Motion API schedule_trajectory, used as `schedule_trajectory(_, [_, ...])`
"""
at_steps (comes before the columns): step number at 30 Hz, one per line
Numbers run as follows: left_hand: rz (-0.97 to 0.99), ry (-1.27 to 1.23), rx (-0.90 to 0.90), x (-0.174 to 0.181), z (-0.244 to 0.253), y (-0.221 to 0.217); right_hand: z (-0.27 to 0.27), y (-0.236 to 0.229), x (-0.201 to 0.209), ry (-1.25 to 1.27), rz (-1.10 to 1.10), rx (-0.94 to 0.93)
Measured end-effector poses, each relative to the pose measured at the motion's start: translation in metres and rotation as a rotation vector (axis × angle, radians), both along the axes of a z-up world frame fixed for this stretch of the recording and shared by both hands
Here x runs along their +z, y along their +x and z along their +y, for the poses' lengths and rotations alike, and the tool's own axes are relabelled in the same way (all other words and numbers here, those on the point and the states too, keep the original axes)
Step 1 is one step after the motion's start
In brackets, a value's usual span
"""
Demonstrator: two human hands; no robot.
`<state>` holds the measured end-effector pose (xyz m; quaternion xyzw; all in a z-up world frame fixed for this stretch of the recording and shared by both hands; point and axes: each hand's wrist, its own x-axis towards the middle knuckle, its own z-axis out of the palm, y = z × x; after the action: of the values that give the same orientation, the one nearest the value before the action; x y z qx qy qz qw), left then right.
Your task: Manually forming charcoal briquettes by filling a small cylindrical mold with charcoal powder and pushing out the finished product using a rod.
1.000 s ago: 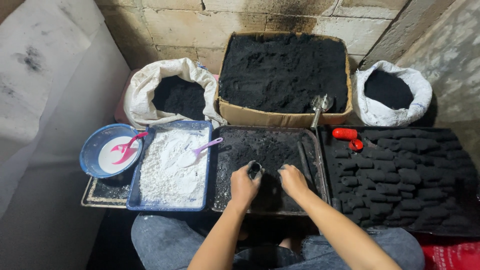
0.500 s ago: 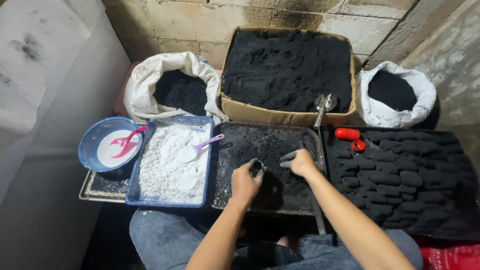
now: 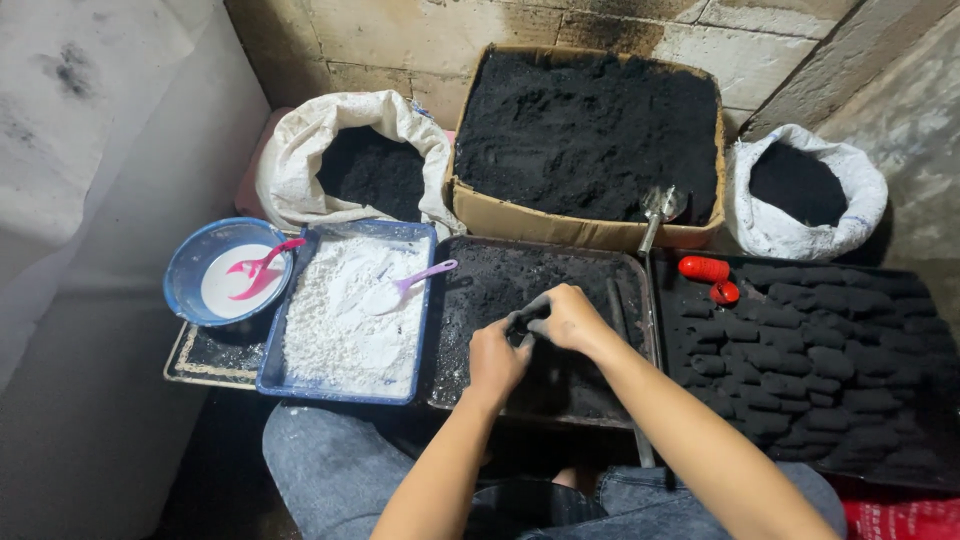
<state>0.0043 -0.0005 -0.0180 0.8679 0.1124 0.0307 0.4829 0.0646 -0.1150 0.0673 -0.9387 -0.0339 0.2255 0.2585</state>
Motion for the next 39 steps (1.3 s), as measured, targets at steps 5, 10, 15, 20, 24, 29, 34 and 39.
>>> schedule_trajectory(5, [0.003,-0.017,0.011,0.011,-0.001,-0.005,0.003,-0.003,0.011,0.011,0.003,0.003])
schedule_trajectory(10, [0.014,-0.013,0.023,0.003,-0.001,-0.001,-0.003,0.000,0.014,0.009,-0.031,-0.013])
schedule_trajectory(15, [0.035,0.045,-0.017,0.025,-0.001,-0.005,-0.025,-0.008,0.007,0.019,-0.066,-0.048])
schedule_trajectory(20, [0.132,0.010,-0.095,0.055,0.012,-0.023,-0.053,-0.011,-0.026,0.000,-0.029,-0.081])
schedule_trajectory(24, [0.326,-0.014,-0.118,0.068,0.018,-0.039,-0.063,-0.017,-0.035,0.012,-0.026,-0.109])
schedule_trajectory(29, [0.211,0.086,-0.072,-0.027,0.005,-0.038,-0.079,-0.010,-0.078,-0.004,-0.110,-0.127])
schedule_trajectory(34, [0.067,0.163,-0.013,-0.017,0.001,-0.035,-0.063,-0.024,-0.060,0.111,-0.227,-0.113])
schedule_trajectory(39, [-0.053,0.177,0.068,0.005,0.002,-0.032,-0.040,-0.038,-0.015,0.025,-0.444,0.341])
